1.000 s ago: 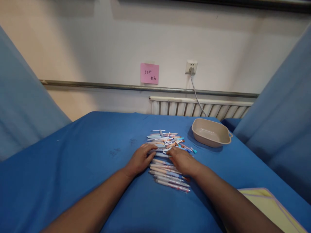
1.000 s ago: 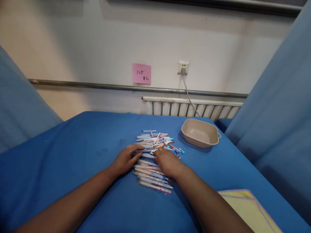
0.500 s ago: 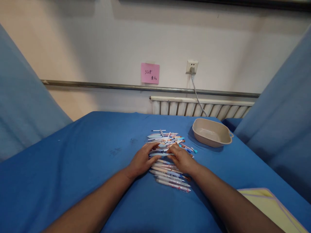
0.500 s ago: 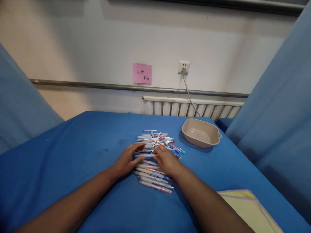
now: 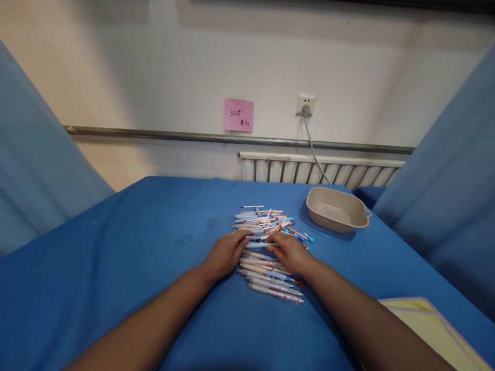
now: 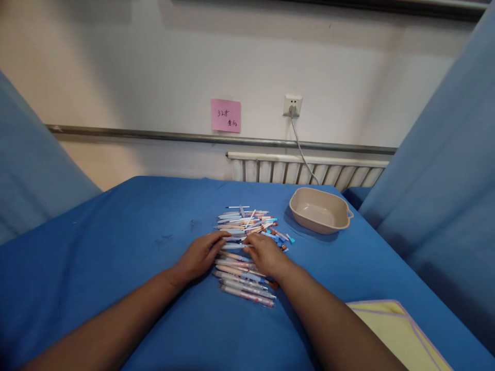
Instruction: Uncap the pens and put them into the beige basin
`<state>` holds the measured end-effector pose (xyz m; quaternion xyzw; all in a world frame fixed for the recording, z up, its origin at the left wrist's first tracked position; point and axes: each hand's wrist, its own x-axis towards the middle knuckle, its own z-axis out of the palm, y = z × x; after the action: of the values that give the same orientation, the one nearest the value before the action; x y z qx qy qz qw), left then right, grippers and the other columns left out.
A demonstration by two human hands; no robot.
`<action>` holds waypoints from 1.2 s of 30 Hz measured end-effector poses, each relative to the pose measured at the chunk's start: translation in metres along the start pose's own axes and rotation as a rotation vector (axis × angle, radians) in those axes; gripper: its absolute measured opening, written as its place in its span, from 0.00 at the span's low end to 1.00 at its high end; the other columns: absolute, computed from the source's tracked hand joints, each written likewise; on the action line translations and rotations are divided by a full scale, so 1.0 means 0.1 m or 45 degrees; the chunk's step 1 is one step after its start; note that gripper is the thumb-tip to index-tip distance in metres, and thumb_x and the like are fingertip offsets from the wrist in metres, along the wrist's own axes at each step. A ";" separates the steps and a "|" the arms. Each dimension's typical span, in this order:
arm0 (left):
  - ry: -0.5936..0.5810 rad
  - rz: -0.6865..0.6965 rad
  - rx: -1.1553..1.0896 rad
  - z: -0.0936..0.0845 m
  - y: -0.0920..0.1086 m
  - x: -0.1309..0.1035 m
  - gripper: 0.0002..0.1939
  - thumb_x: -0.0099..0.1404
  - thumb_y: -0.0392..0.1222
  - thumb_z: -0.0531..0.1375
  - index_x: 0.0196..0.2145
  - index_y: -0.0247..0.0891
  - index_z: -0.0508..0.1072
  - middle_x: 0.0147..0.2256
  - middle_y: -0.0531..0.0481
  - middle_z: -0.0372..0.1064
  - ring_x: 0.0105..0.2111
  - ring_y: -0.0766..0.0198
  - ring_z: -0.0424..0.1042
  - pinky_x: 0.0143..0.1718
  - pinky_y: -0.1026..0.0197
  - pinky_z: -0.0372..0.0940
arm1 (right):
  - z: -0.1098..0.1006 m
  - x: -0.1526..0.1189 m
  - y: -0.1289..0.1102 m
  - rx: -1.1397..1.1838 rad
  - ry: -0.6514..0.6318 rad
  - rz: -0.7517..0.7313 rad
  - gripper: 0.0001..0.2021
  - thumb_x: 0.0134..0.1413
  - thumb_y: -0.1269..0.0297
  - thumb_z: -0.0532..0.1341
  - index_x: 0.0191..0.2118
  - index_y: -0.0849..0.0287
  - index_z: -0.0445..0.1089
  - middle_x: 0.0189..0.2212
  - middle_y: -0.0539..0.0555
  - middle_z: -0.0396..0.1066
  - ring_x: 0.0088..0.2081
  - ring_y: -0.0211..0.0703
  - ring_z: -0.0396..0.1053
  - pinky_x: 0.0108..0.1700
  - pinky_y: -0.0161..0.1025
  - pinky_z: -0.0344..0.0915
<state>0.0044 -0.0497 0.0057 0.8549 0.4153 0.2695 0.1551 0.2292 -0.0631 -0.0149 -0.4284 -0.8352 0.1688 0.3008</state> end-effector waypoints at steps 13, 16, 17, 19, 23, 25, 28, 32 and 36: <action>0.201 -0.256 0.123 -0.02 -0.20 0.07 0.18 0.67 0.47 0.50 0.49 0.36 0.68 0.40 0.44 0.74 0.39 0.55 0.73 0.41 0.56 0.65 | -0.12 -0.01 0.21 -0.143 -0.016 0.179 0.05 0.57 0.69 0.57 0.39 0.59 0.67 0.38 0.55 0.71 0.41 0.42 0.67 0.43 0.37 0.60; 0.130 -0.168 0.065 0.03 -0.16 0.05 0.16 0.66 0.45 0.53 0.48 0.36 0.69 0.40 0.45 0.73 0.39 0.57 0.72 0.42 0.57 0.64 | -0.11 -0.02 0.15 -0.124 -0.084 0.069 0.05 0.57 0.69 0.57 0.40 0.59 0.68 0.39 0.54 0.72 0.42 0.42 0.67 0.45 0.37 0.59; 0.104 -0.124 0.051 0.04 -0.14 0.05 0.16 0.65 0.45 0.54 0.47 0.36 0.69 0.40 0.45 0.73 0.40 0.57 0.71 0.43 0.57 0.64 | -0.10 -0.01 0.13 -0.116 -0.107 0.042 0.06 0.57 0.69 0.58 0.40 0.59 0.69 0.39 0.55 0.72 0.42 0.42 0.67 0.45 0.37 0.59; 0.058 -0.029 0.027 0.06 -0.07 0.04 0.15 0.64 0.44 0.56 0.47 0.37 0.70 0.42 0.45 0.72 0.43 0.57 0.70 0.45 0.57 0.63 | -0.07 -0.01 0.09 -0.094 -0.125 0.027 0.06 0.57 0.68 0.58 0.40 0.59 0.69 0.39 0.55 0.72 0.42 0.42 0.67 0.45 0.37 0.60; -0.068 0.096 0.034 0.08 0.03 0.05 0.12 0.63 0.42 0.57 0.44 0.40 0.71 0.39 0.48 0.73 0.42 0.58 0.68 0.44 0.58 0.62 | 0.00 0.01 0.05 -0.063 -0.075 0.007 0.06 0.57 0.68 0.58 0.40 0.58 0.69 0.38 0.54 0.72 0.42 0.42 0.68 0.44 0.37 0.61; -0.089 0.099 0.072 0.08 0.02 0.05 0.10 0.64 0.41 0.55 0.42 0.40 0.73 0.36 0.48 0.73 0.39 0.58 0.68 0.42 0.58 0.62 | 0.01 0.01 0.08 -0.071 -0.068 -0.005 0.06 0.58 0.67 0.58 0.41 0.58 0.69 0.38 0.54 0.72 0.42 0.41 0.68 0.44 0.37 0.61; -0.053 0.060 0.105 0.06 -0.04 0.07 0.09 0.65 0.39 0.53 0.37 0.40 0.74 0.33 0.48 0.72 0.37 0.59 0.68 0.40 0.59 0.62 | -0.04 0.00 0.17 -0.122 -0.076 0.031 0.06 0.57 0.69 0.58 0.41 0.58 0.69 0.39 0.55 0.72 0.43 0.42 0.68 0.45 0.38 0.61; 0.056 0.009 0.102 0.01 -0.07 0.09 0.09 0.65 0.40 0.53 0.37 0.39 0.73 0.34 0.48 0.72 0.37 0.59 0.67 0.40 0.58 0.62 | -0.11 -0.01 0.21 -0.122 -0.012 0.102 0.06 0.56 0.69 0.58 0.40 0.58 0.69 0.40 0.54 0.72 0.43 0.42 0.68 0.45 0.37 0.61; 0.009 0.154 0.099 0.04 0.02 0.08 0.10 0.65 0.43 0.55 0.41 0.38 0.71 0.39 0.47 0.71 0.42 0.58 0.66 0.45 0.56 0.61 | -0.07 0.00 0.07 -0.083 -0.012 -0.009 0.07 0.58 0.67 0.58 0.41 0.57 0.70 0.40 0.54 0.73 0.43 0.41 0.68 0.46 0.37 0.61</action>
<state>0.0119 -0.0449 0.0064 0.8829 0.3736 0.2650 0.1037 0.2380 -0.0584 -0.0132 -0.4344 -0.8431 0.1425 0.2832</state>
